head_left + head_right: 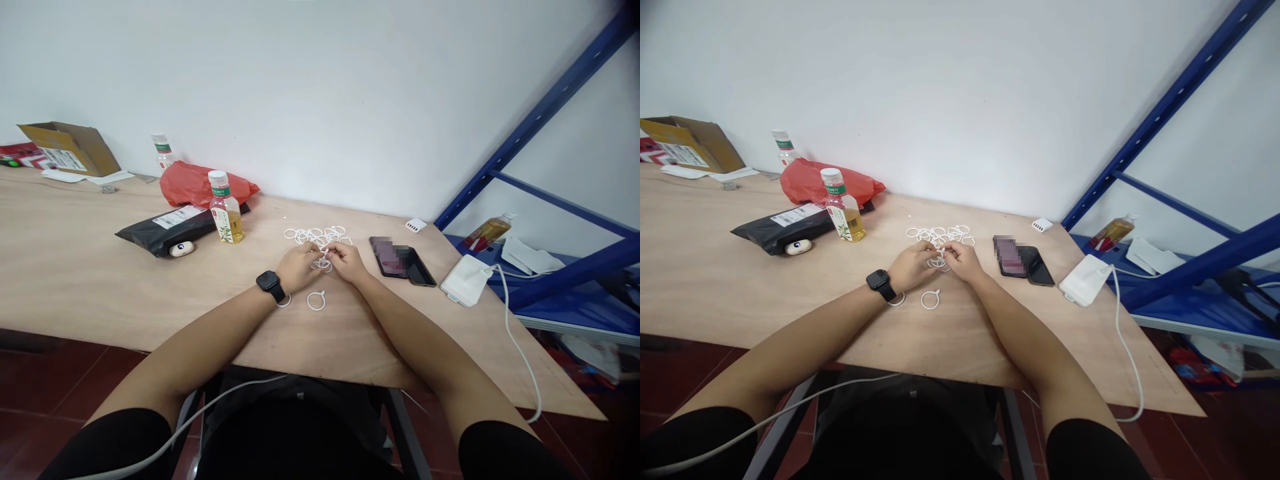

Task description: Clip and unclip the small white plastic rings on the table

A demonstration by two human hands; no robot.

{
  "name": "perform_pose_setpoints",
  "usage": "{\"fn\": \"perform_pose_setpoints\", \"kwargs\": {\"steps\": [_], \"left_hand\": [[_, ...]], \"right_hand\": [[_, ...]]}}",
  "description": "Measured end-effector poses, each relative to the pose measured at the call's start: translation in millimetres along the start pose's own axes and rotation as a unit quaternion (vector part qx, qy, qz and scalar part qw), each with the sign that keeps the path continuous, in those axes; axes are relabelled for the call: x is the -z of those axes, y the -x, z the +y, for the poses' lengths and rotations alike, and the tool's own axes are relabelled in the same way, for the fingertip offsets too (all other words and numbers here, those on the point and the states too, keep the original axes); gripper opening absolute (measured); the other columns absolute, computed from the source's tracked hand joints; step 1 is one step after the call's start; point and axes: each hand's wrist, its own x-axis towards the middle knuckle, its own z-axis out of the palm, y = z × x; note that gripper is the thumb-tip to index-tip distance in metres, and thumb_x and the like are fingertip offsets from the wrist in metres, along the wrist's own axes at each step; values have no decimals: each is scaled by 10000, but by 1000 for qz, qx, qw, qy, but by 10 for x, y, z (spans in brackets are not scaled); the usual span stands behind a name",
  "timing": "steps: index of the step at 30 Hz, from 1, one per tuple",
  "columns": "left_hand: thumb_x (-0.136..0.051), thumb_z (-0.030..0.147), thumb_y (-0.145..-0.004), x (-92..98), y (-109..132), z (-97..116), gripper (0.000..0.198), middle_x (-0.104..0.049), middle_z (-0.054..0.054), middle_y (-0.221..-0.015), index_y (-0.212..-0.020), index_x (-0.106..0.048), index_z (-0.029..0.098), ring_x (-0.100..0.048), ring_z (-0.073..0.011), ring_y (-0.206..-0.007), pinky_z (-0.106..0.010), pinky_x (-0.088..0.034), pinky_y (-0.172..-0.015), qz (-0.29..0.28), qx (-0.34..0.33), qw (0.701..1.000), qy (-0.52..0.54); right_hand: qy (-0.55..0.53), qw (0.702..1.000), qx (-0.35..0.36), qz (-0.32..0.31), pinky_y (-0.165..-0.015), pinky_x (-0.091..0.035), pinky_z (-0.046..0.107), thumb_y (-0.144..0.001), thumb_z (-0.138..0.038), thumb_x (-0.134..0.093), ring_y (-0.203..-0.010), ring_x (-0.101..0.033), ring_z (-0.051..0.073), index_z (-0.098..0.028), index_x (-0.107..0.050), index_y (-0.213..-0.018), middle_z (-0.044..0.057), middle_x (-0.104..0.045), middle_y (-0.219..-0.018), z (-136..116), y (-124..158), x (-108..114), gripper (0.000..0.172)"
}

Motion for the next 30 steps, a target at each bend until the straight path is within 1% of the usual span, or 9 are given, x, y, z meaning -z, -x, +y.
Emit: {"fn": "perform_pose_setpoints", "kwargs": {"steps": [6,10,13,15,18,22,25,27,30], "left_hand": [[-630,249,-860,10,-16,5,265,-616,-96,-1136,-1113,-669,182,-602,-217,-990,-356,-498,-887,-11,-27,999,-20],[-632,255,-859,16,-16,35,277,-628,-89,-1127,-1128,-672,202,-603,-225,-990,-374,-479,-875,-2,-28,998,-47],[-610,269,-880,20,-12,48,206,-654,-75,-1077,-1057,-701,218,-610,-221,-974,-382,-456,-872,-1,-29,998,-59],[-578,275,-906,28,-14,25,169,-677,-60,-1033,-993,-715,224,-617,-207,-958,-374,-443,-874,-3,-30,998,-53],[-547,265,-931,47,-29,-52,178,-705,-48,-983,-945,-716,208,-627,-193,-940,-353,-437,-867,4,-22,999,-32],[-554,272,-930,70,-48,-127,185,-713,-59,-962,-926,-719,189,-629,-187,-900,-338,-441,-843,22,-15,999,-20],[-566,286,-922,74,-45,-113,179,-702,-66,-953,-917,-716,188,-619,-196,-907,-348,-437,-843,30,-25,999,-27],[-573,298,-917,69,-37,-90,177,-694,-69,-960,-926,-712,189,-611,-201,-919,-354,-431,-850,30,-35,999,-29],[-583,313,-908,55,-27,-72,176,-688,-64,-982,-962,-708,201,-606,-202,-931,-361,-422,-859,23,-51,998,-28]], "right_hand": [[-2,1000,-13,7,-630,-463,260,-777,-225,-534,-642,-602,147,-187,-677,-837,5,-673,-703,-2,6,-16,159],[-26,999,-29,38,-603,-459,242,-718,-165,-508,-610,-590,133,-185,-677,-800,-7,-663,-681,12,-2,-80,189],[-30,997,-21,62,-595,-460,237,-697,-134,-489,-590,-582,126,-188,-685,-757,-10,-669,-678,-5,-3,-99,211],[-20,998,-6,63,-615,-469,243,-707,-125,-490,-607,-596,131,-195,-695,-736,-8,-678,-676,-28,2,-92,218],[-28,999,9,45,-610,-477,243,-731,-139,-523,-619,-611,133,-196,-713,-789,-1,-687,-687,-60,19,-81,206],[-87,996,9,24,-589,-488,238,-774,-211,-566,-630,-626,131,-184,-707,-920,14,-697,-742,-88,35,-96,205],[-87,996,-6,28,-559,-469,227,-784,-246,-589,-595,-610,120,-177,-701,-885,17,-692,-728,-98,35,-110,166],[-78,996,-13,35,-535,-447,219,-773,-232,-584,-560,-587,110,-175,-697,-856,7,-676,-689,-94,34,-118,152],[-72,996,-20,46,-502,-415,209,-737,-192,-551,-514,-549,99,-173,-690,-847,-15,-632,-632,-75,31,-132,178]]}}
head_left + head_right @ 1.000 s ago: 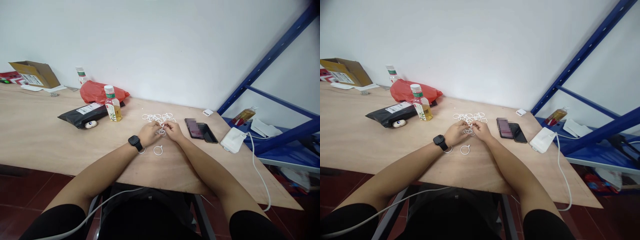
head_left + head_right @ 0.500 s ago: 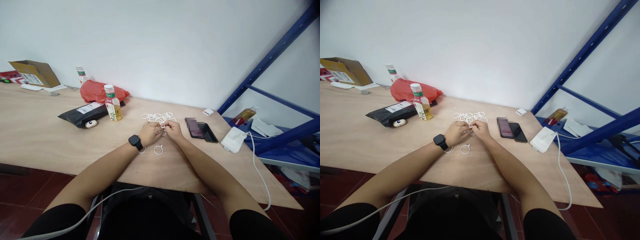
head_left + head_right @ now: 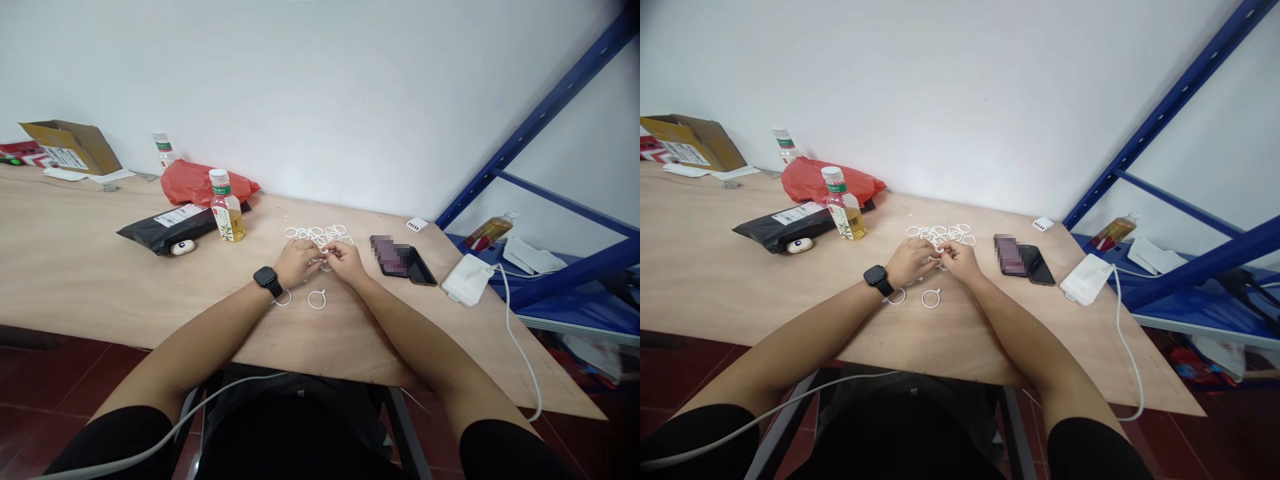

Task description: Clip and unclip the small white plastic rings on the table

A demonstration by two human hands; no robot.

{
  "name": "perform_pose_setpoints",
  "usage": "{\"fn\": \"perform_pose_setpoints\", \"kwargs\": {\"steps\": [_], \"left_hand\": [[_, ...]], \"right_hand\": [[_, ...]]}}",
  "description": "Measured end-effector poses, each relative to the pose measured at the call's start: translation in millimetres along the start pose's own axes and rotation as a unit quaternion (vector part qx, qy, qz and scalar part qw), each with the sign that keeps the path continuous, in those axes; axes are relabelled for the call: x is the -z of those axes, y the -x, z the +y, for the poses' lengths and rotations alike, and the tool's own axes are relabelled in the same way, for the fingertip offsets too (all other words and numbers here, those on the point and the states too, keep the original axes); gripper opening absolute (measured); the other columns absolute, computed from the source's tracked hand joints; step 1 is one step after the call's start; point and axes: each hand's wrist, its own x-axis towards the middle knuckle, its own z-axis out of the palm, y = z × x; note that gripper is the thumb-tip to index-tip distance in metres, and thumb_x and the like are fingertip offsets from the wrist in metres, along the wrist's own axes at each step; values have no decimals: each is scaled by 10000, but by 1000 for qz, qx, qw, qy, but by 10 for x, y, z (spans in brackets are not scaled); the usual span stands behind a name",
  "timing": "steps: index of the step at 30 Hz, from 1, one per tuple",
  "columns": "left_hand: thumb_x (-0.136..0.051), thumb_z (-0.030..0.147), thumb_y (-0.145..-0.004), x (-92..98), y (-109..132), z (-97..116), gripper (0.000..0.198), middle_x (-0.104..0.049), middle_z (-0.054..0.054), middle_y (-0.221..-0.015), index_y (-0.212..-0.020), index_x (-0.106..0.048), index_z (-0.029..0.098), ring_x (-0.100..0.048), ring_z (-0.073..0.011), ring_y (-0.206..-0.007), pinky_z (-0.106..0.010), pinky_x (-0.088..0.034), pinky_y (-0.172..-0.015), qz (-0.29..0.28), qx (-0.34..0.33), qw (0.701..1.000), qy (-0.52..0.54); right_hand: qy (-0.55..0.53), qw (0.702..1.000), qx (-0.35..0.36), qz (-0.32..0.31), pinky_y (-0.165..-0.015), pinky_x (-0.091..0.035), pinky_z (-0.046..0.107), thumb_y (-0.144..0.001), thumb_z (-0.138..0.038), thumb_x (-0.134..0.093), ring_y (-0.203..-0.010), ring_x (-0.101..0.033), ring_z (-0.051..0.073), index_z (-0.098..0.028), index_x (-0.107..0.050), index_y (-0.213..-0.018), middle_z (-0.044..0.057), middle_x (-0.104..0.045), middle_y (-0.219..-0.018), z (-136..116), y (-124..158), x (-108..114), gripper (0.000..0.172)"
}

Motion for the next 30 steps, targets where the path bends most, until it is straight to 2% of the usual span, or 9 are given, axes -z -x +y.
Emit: {"fn": "perform_pose_setpoints", "kwargs": {"steps": [5,12,16,20,22,23,26,30], "left_hand": [[-549,276,-928,-10,-1,-2,182,-692,-46,-1002,-1012,-700,221,-609,-187,-930,-357,-416,-858,-14,-13,1000,7],[-537,275,-923,2,-2,40,216,-687,-68,-1012,-1042,-710,221,-617,-203,-942,-363,-442,-853,-17,-52,998,11],[-530,303,-927,26,4,-28,276,-676,-76,-1092,-1142,-683,224,-620,-219,-1015,-394,-467,-910,-6,-43,998,42],[-553,312,-898,102,26,-218,302,-612,-108,-1229,-1146,-690,207,-600,-218,-1109,-380,-477,-980,-4,-20,995,94],[-588,251,-835,145,43,-327,357,-595,-115,-1249,-1176,-676,191,-596,-218,-1111,-368,-476,-987,-36,-9,994,107],[-599,211,-796,162,52,-377,367,-623,-102,-1193,-1151,-687,186,-613,-205,-1065,-345,-489,-960,-72,-7,990,118],[-652,186,-699,189,73,-478,261,-690,-51,-1019,-942,-746,196,-640,-181,-946,-293,-503,-894,-174,0,975,135],[-696,239,-675,182,78,-475,97,-708,-35,-908,-753,-740,200,-635,-181,-882,-290,-482,-874,-193,11,975,114]], "right_hand": [[32,999,1,17,-518,-416,215,-692,-160,-513,-525,-552,106,-178,-686,-795,-24,-615,-608,14,-11,-2,202],[51,998,27,23,-668,-487,262,-718,-141,-463,-680,-634,154,-199,-687,-702,-3,-685,-692,11,-34,34,231],[66,996,20,56,-682,-508,274,-758,-157,-489,-720,-651,164,-203,-735,-892,16,-721,-799,43,-34,26,284],[122,990,54,49,-828,-522,315,-805,-183,-511,-910,-659,187,-221,-737,-1009,43,-721,-1020,98,-63,54,306],[150,986,61,45,-856,-520,324,-797,-171,-516,-978,-640,195,-227,-734,-1028,51,-693,-1103,122,-82,81,322],[158,985,57,48,-838,-525,322,-792,-166,-519,-968,-637,193,-227,-729,-1047,54,-678,-1128,131,-89,93,335],[159,984,44,64,-738,-531,306,-786,-164,-529,-866,-630,179,-218,-716,-1072,68,-650,-1144,136,-92,108,346],[142,986,67,55,-690,-513,286,-800,-163,-533,-828,-617,171,-215,-720,-1002,62,-662,-1073,108,-61,83,280]]}}
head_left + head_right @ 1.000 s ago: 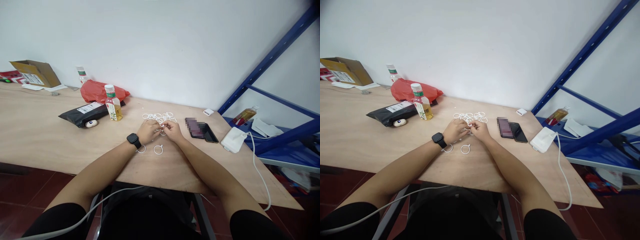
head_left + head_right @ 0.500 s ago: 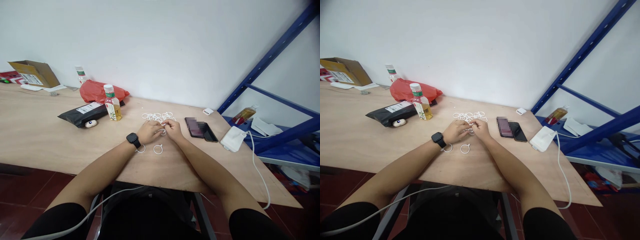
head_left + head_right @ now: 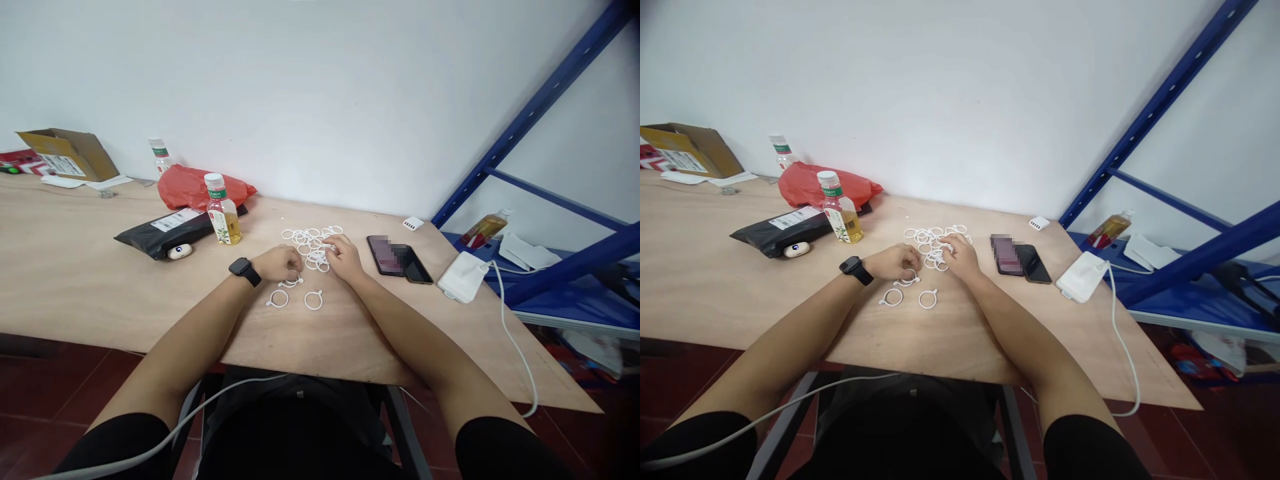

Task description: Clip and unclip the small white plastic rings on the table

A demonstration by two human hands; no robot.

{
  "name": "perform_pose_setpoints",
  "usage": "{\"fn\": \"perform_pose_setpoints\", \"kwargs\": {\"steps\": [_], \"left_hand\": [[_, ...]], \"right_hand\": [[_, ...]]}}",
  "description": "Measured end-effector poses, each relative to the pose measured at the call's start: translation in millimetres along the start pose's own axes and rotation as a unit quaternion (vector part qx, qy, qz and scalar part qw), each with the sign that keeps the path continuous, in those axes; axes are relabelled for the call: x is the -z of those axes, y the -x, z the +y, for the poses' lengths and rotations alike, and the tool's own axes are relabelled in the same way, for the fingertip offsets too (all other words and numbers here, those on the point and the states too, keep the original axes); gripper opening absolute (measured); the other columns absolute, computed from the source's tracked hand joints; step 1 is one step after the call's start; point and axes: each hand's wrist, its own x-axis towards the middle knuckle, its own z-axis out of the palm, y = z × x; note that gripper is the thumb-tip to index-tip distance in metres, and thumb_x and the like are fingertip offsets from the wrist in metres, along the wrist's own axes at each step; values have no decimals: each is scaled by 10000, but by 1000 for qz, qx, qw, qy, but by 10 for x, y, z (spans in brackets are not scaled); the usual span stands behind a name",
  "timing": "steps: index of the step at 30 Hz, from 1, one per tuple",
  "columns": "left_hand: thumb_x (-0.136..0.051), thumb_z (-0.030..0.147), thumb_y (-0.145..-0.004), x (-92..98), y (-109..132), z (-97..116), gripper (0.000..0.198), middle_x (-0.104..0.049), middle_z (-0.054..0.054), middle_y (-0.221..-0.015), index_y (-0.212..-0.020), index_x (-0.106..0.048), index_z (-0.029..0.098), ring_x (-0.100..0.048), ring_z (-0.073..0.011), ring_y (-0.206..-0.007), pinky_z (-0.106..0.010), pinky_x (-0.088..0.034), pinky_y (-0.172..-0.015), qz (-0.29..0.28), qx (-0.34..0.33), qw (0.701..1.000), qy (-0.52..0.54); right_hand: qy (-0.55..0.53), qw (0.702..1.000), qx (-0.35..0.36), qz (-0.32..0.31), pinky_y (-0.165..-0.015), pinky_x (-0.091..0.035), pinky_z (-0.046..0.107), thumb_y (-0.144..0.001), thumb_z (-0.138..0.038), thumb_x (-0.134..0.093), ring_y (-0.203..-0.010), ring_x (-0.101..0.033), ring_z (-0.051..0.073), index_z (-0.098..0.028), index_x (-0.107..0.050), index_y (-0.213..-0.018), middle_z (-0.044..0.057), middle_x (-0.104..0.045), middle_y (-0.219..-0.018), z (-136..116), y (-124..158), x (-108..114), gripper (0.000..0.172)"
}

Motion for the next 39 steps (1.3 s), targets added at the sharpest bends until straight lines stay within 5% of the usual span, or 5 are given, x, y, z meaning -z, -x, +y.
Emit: {"fn": "perform_pose_setpoints", "kwargs": {"steps": [5,13,20,28,39], "left_hand": [[-618,272,-767,-18,-16,98,130,-675,-10,-738,-712,-674,169,-579,-118,-650,-219,-437,-626,-15,30,999,44],[-603,265,-819,-71,-38,198,131,-650,3,-709,-781,-648,147,-521,-86,-593,-204,-392,-580,158,53,983,82],[-615,269,-824,-132,-64,272,139,-668,-9,-693,-770,-662,149,-574,-101,-617,-209,-434,-587,219,62,968,105],[-630,306,-836,-206,-84,222,171,-686,-23,-733,-799,-655,141,-599,-100,-618,-200,-457,-572,204,56,966,151],[-621,254,-822,-261,-122,358,132,-676,-12,-743,-886,-657,143,-591,-95,-614,-202,-466,-586,175,35,969,172]], "right_hand": [[4,999,37,-39,-713,-489,278,-848,-198,-543,-730,-608,153,-225,-727,-934,36,-705,-879,-65,40,-16,205],[-29,991,34,-129,-702,-470,263,-853,-261,-572,-699,-623,139,-207,-723,-1024,39,-737,-896,-99,56,-16,233],[-58,991,6,-122,-619,-441,236,-793,-210,-573,-569,-557,115,-196,-733,-974,-12,-669,-670,-124,73,-39,243],[-71,994,-20,-82,-586,-443,246,-764,-206,-550,-491,-481,115,-200,-732,-954,-47,-535,-519,-160,76,-36,264],[-91,993,-33,-68,-651,-473,259,-702,-132,-475,-658,-615,150,-200,-707,-745,0,-675,-681,-158,47,-76,245]]}}
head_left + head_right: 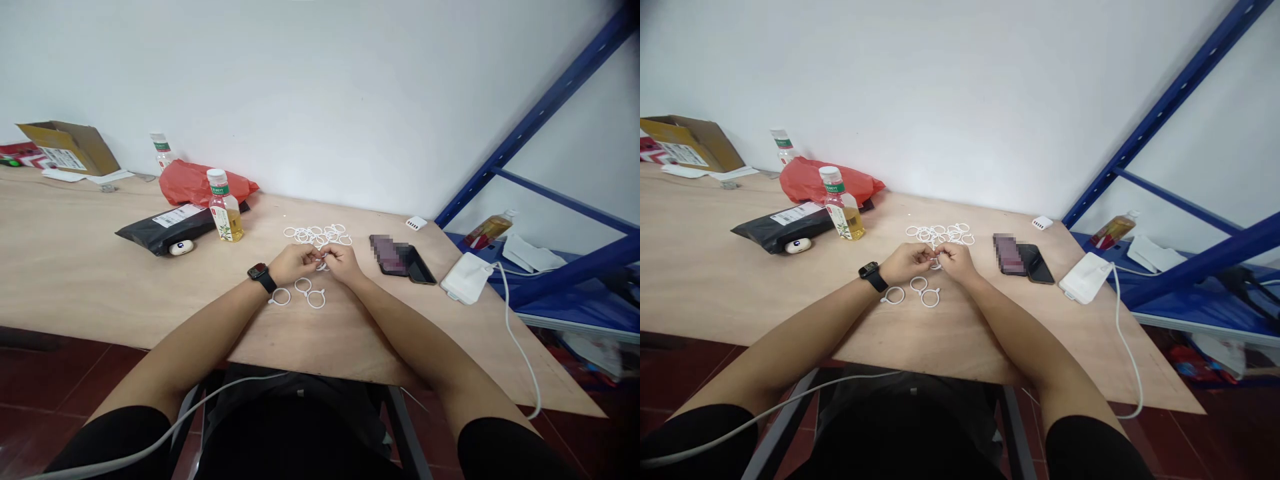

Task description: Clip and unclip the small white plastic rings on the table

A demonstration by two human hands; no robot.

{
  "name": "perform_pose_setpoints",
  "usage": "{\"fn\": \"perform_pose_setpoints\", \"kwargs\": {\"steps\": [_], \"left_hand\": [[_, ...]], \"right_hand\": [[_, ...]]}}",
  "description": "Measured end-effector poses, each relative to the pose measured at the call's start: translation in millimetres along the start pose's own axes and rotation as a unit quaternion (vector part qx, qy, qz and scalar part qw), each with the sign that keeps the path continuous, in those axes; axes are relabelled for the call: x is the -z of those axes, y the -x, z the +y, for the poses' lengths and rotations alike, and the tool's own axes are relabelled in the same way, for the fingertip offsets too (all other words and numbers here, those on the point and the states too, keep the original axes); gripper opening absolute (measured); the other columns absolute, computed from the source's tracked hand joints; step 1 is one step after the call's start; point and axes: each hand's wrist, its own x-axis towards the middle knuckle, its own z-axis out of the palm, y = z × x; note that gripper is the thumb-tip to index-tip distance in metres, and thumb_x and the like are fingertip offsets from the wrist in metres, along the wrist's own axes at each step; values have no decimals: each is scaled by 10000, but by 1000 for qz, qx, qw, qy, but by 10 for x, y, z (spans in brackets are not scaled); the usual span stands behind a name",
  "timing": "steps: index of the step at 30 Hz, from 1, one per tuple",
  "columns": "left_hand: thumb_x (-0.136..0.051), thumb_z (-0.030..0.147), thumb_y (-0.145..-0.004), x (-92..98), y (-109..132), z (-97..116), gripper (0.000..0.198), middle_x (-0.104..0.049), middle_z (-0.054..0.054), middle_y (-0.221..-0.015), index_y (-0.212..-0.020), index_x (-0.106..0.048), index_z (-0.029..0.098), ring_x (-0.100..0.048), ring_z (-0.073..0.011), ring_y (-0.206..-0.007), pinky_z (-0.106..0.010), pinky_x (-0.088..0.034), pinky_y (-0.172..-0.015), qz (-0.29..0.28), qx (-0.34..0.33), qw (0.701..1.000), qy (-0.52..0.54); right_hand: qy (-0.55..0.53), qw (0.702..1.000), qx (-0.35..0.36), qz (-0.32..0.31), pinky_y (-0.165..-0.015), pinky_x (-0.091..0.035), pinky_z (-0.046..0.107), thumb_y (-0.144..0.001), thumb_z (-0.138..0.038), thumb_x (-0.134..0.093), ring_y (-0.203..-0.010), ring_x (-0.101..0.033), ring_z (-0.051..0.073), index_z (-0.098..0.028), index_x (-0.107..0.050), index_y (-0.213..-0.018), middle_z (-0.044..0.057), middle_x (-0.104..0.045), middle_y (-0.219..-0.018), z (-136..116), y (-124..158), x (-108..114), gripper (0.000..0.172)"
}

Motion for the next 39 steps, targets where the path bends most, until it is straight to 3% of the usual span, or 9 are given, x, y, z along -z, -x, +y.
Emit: {"fn": "perform_pose_setpoints", "kwargs": {"steps": [6,11,14,19,23,26,29,34,39], "left_hand": [[-632,290,-814,131,-23,-16,197,-678,-41,-916,-956,-650,154,-579,-102,-647,-236,-468,-624,35,-1,997,-74],[-687,215,-674,264,1,-101,190,-676,-12,-825,-859,-705,176,-597,-126,-680,-233,-472,-647,-166,-6,981,-102],[-684,216,-660,228,5,-124,135,-676,-20,-808,-788,-711,182,-607,-143,-722,-237,-464,-664,-190,-16,973,-131],[-576,197,-747,196,-16,-158,100,-662,-11,-707,-702,-661,169,-556,-124,-637,-239,-409,-625,-122,25,977,-173],[-576,291,-778,222,-47,-237,168,-624,-5,-658,-707,-623,147,-515,-110,-587,-220,-382,-560,-31,92,993,-64],[-604,366,-764,198,-68,-296,245,-574,13,-615,-676,-592,137,-475,-94,-547,-212,-360,-522,-24,134,989,51],[-627,395,-744,153,-73,-312,280,-567,16,-607,-666,-597,128,-465,-86,-539,-207,-348,-511,-42,156,981,108],[-569,467,-827,147,-63,-214,383,-600,0,-621,-728,-668,111,-495,-99,-569,-211,-372,-528,-22,134,985,102],[-577,436,-866,180,-24,-28,368,-708,-28,-743,-1006,-736,136,-518,-93,-542,-212,-404,-540,12,73,997,38]], "right_hand": [[-2,998,-36,49,-686,-519,279,-782,-178,-482,-711,-659,162,-198,-715,-1041,17,-725,-807,112,-19,30,350],[114,989,-2,97,-910,-506,359,-823,-205,-535,-1033,-638,221,-230,-704,-1097,61,-699,-1135,238,-88,125,323],[117,987,3,109,-835,-528,344,-814,-196,-549,-1024,-625,222,-214,-690,-1114,78,-663,-1182,258,-105,147,333],[91,993,50,56,-703,-518,300,-821,-193,-541,-802,-616,175,-222,-698,-1034,66,-670,-1074,136,-31,89,266],[92,989,118,-21,-743,-514,304,-805,-148,-512,-836,-613,177,-238,-669,-1109,59,-664,-1105,-7,31,57,354],[97,981,163,-51,-777,-518,303,-803,-165,-538,-918,-619,187,-242,-646,-1153,63,-656,-1137,-78,46,62,374],[105,971,207,-64,-803,-511,297,-854,-194,-532,-934,-631,179,-233,-661,-1068,61,-679,-1060,-103,46,63,253],[133,967,215,-43,-717,-473,270,-884,-194,-514,-794,-622,156,-208,-652,-931,46,-687,-879,-88,38,44,147],[149,975,164,-3,-633,-416,256,-878,-216,-539,-659,-568,138,-202,-636,-835,18,-649,-732,-52,33,48,107]]}}
